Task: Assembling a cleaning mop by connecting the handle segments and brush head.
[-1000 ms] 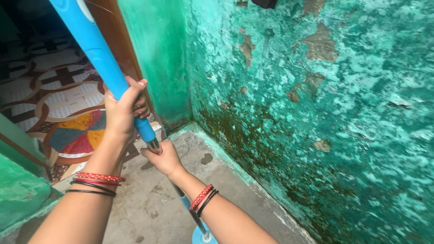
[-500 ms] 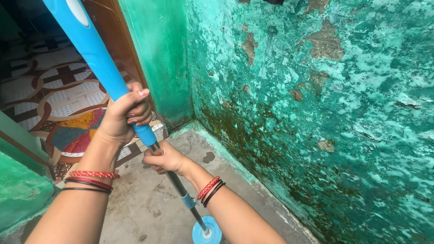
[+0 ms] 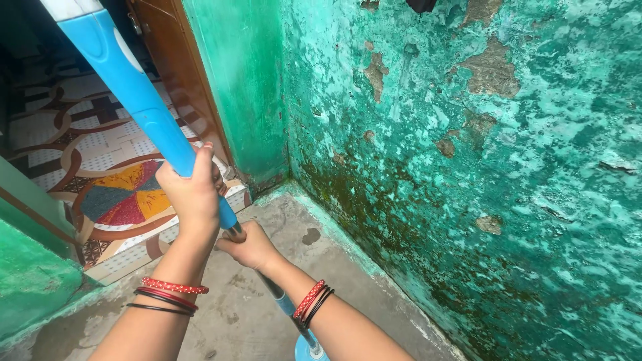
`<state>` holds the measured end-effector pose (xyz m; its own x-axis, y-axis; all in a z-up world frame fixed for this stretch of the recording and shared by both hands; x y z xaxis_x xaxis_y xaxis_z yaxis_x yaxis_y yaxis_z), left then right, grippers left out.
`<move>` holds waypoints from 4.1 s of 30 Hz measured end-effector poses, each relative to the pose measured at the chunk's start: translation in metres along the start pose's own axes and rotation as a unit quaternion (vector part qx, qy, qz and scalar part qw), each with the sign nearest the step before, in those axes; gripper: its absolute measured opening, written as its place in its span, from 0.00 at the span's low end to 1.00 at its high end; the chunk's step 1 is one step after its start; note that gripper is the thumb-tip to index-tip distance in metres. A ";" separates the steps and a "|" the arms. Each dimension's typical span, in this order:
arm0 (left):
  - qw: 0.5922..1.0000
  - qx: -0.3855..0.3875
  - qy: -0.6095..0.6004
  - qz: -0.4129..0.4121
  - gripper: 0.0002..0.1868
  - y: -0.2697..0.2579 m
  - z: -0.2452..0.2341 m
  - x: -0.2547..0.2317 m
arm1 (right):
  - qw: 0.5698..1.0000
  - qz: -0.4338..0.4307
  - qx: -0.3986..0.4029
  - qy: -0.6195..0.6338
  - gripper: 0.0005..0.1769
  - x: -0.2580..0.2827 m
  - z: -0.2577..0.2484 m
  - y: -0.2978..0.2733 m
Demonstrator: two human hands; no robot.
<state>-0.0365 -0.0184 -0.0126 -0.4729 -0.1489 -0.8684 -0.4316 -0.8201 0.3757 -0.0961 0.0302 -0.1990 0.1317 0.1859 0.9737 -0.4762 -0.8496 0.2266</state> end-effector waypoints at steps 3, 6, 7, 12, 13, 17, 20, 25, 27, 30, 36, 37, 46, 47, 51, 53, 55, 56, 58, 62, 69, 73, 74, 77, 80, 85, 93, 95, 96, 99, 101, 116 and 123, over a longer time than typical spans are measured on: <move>0.999 0.020 -0.024 -0.029 0.11 -0.006 0.014 -0.018 | 0.995 0.003 0.078 0.060 0.23 0.015 -0.009 -0.003; 0.999 0.046 -0.026 -0.012 0.12 -0.006 0.022 -0.021 | 0.987 -0.026 0.126 0.091 0.12 0.025 -0.019 -0.005; 0.999 0.046 -0.026 -0.012 0.12 -0.005 0.023 -0.024 | 0.987 -0.027 0.126 0.091 0.12 0.024 -0.025 -0.010; 0.997 0.065 -0.021 0.036 0.13 -0.001 0.034 -0.064 | 0.986 0.050 0.033 0.156 0.45 -0.024 -0.064 -0.055; 0.997 0.064 -0.020 0.037 0.13 0.000 0.036 -0.074 | 0.986 0.050 0.035 0.156 0.45 -0.061 -0.070 -0.059; 0.993 0.074 -0.007 0.090 0.14 0.003 0.045 -0.104 | 0.919 0.320 -0.168 0.159 0.48 -0.195 -0.100 -0.095; 0.989 0.067 0.006 0.132 0.14 0.009 0.050 -0.120 | 0.908 0.318 -0.190 0.196 0.44 -0.228 -0.094 -0.090; 0.987 0.060 -0.001 0.151 0.14 0.015 0.056 -0.120 | 0.902 0.247 -0.210 0.286 0.33 -0.215 -0.071 -0.063; 0.989 0.051 -0.009 0.139 0.13 0.017 0.057 -0.117 | 0.886 0.236 -0.236 0.323 0.25 -0.211 -0.064 -0.054; 0.993 0.038 -0.014 0.109 0.13 0.018 0.056 -0.112 | 0.855 0.273 -0.277 0.343 0.24 -0.202 -0.064 -0.060; 0.994 0.012 0.004 0.108 0.13 0.021 0.048 -0.091 | 0.889 0.161 -0.267 0.334 0.32 -0.214 -0.062 -0.053; 0.994 0.014 0.002 0.108 0.13 0.021 0.045 -0.090 | 0.889 0.160 -0.268 0.334 0.32 -0.175 -0.058 -0.061; 0.995 0.020 0.003 0.093 0.13 0.008 0.045 -0.086 | 0.975 0.112 -0.151 -0.121 0.50 -0.109 -0.034 -0.075; 0.995 0.020 0.006 0.093 0.13 0.007 0.044 -0.086 | 0.966 0.121 -0.157 -0.163 0.40 -0.105 -0.033 -0.075; 0.995 0.032 0.021 0.093 0.13 0.006 0.040 -0.086 | 0.943 0.086 -0.140 -0.290 0.22 -0.097 -0.027 -0.072; 0.995 0.059 0.033 0.076 0.13 0.009 0.040 -0.085 | 0.940 0.096 -0.129 -0.301 0.23 -0.098 -0.027 -0.070; 0.994 0.087 0.044 0.059 0.12 0.007 0.044 -0.086 | 0.936 0.106 -0.120 -0.313 0.23 -0.100 -0.028 -0.068; 0.987 0.134 0.076 0.035 0.09 0.004 0.050 -0.085 | 0.942 0.134 -0.141 -0.273 0.25 -0.106 -0.031 -0.070; 0.978 0.177 0.110 0.013 0.09 -0.004 0.054 -0.085 | 0.947 0.159 -0.157 -0.232 0.27 -0.121 -0.034 -0.069; 0.926 0.350 0.139 0.010 0.20 -0.043 0.061 -0.074 | 0.919 0.350 -0.180 -0.023 0.36 -0.196 -0.037 -0.091; 0.860 0.481 0.172 -0.009 0.23 -0.114 0.055 -0.072 | 0.742 0.299 -0.153 0.580 0.30 -0.067 0.019 -0.179; 0.835 0.505 0.219 0.000 0.27 -0.141 0.039 -0.058 | 0.750 0.251 -0.094 0.605 0.34 0.051 0.030 -0.196; 0.822 0.509 0.250 0.054 0.26 -0.145 0.032 -0.050 | 0.769 0.197 -0.066 0.605 0.31 0.066 0.029 -0.190; 0.796 0.517 0.288 0.126 0.25 -0.164 0.015 -0.032 | 0.782 0.122 -0.084 0.605 0.25 0.067 0.032 -0.192; 0.785 0.506 0.311 0.176 0.30 -0.176 0.010 -0.048 | 0.769 0.091 -0.165 0.611 0.23 0.073 0.032 -0.197; 0.767 0.500 0.357 0.184 0.41 -0.195 -0.019 -0.069 | 0.765 0.072 -0.214 0.604 0.26 0.054 0.048 -0.205; 0.827 0.457 0.314 0.094 0.38 -0.213 -0.082 -0.109 | 0.746 0.211 -0.100 0.624 0.22 0.011 0.097 -0.186; 0.842 0.444 0.293 0.089 0.31 -0.217 -0.089 -0.117 | 0.751 0.205 -0.099 0.620 0.21 -0.008 0.104 -0.177; 0.857 0.430 0.272 0.078 0.25 -0.219 -0.093 -0.122 | 0.754 0.204 -0.101 0.616 0.19 -0.018 0.107 -0.174; 0.881 0.402 0.249 0.022 0.10 -0.220 -0.126 -0.089 | 0.788 0.199 -0.123 0.569 0.12 -0.104 0.101 -0.162; 0.892 0.387 0.235 0.008 0.08 -0.214 -0.138 -0.087 | 0.798 0.208 -0.126 0.551 0.12 -0.101 0.104 -0.152; 0.913 0.220 0.342 -0.037 0.14 -0.127 -0.176 0.005 | 0.852 0.229 -0.124 0.453 0.06 -0.225 0.082 0.044; 0.914 0.190 0.348 -0.088 0.18 -0.069 -0.159 0.058 | 0.845 0.260 -0.102 0.456 0.05 -0.205 0.054 0.102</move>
<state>0.0882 -0.0581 -0.1402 0.1743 -0.4571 -0.8722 -0.7518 -0.6338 0.1818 -0.1244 -0.1211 -0.3769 -0.8227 0.1954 0.5339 -0.4150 -0.8483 -0.3289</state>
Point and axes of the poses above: each hand's wrist, its own y-axis towards the middle knuckle, its own z-axis out of the palm, x = y × z, the point moved 5 cm from there along y, towards the middle knuckle, and after that the axes turned 6 degrees about -z, right-handed, at the moved point
